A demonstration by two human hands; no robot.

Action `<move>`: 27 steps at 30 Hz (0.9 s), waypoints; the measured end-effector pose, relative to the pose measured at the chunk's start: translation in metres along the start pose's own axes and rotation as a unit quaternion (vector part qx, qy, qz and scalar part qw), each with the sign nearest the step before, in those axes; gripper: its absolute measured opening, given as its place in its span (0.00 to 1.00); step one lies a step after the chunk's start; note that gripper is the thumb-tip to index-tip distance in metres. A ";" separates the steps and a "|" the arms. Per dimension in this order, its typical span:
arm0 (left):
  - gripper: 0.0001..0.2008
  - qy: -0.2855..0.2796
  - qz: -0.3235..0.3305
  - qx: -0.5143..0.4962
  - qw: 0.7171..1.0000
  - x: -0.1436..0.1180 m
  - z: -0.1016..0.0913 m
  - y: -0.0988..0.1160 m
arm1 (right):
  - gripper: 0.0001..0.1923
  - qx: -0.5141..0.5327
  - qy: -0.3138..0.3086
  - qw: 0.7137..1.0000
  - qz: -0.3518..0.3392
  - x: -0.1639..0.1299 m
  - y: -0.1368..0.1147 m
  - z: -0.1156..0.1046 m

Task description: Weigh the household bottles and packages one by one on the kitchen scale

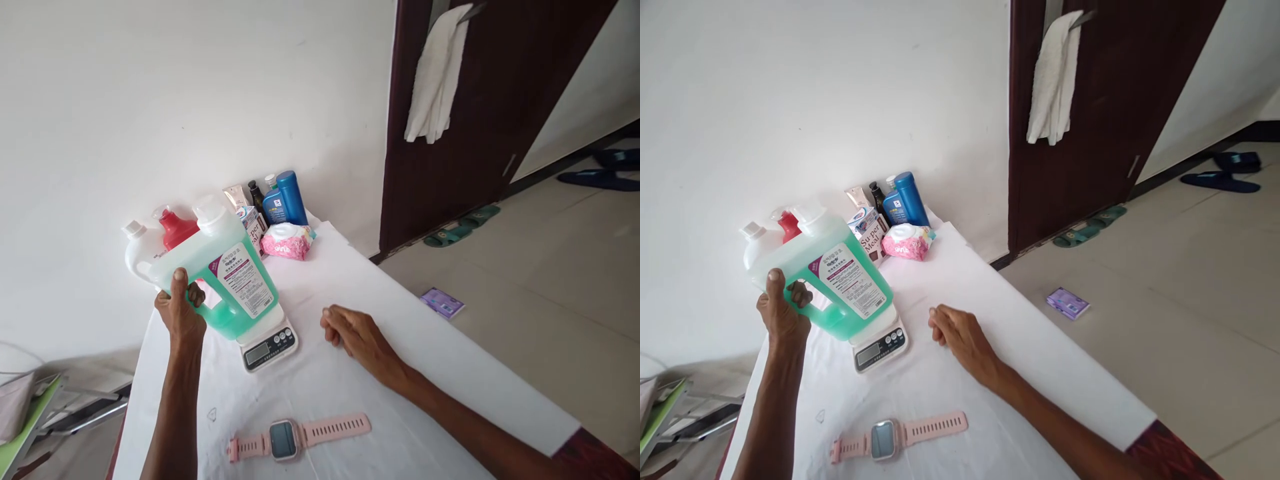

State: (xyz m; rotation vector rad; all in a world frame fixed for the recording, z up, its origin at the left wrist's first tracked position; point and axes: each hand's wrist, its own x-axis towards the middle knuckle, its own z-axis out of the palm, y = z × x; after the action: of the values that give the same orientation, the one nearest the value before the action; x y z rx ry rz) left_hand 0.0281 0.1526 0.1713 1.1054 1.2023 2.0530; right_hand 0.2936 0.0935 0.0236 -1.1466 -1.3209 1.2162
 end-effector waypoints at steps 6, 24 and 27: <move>0.31 -0.062 0.011 -0.050 0.997 0.008 0.053 0.007 | 0.28 -0.019 -0.009 1.000 0.012 -0.005 0.006 0.000; 0.34 -0.123 -0.100 -0.088 0.983 0.004 0.155 -0.092 | 0.20 -0.089 -0.036 0.994 -0.047 -0.007 0.011 -0.004; 0.35 -0.095 -0.079 -0.075 0.990 0.016 0.153 -0.101 | 0.20 -0.104 -0.036 0.993 -0.051 -0.008 0.011 -0.004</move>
State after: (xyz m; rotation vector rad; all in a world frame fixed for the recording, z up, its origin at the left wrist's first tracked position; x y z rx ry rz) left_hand 0.1513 0.2830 0.1312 1.0715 0.9924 1.8410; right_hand 0.2986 0.0866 0.0127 -1.1745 -1.5716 1.0737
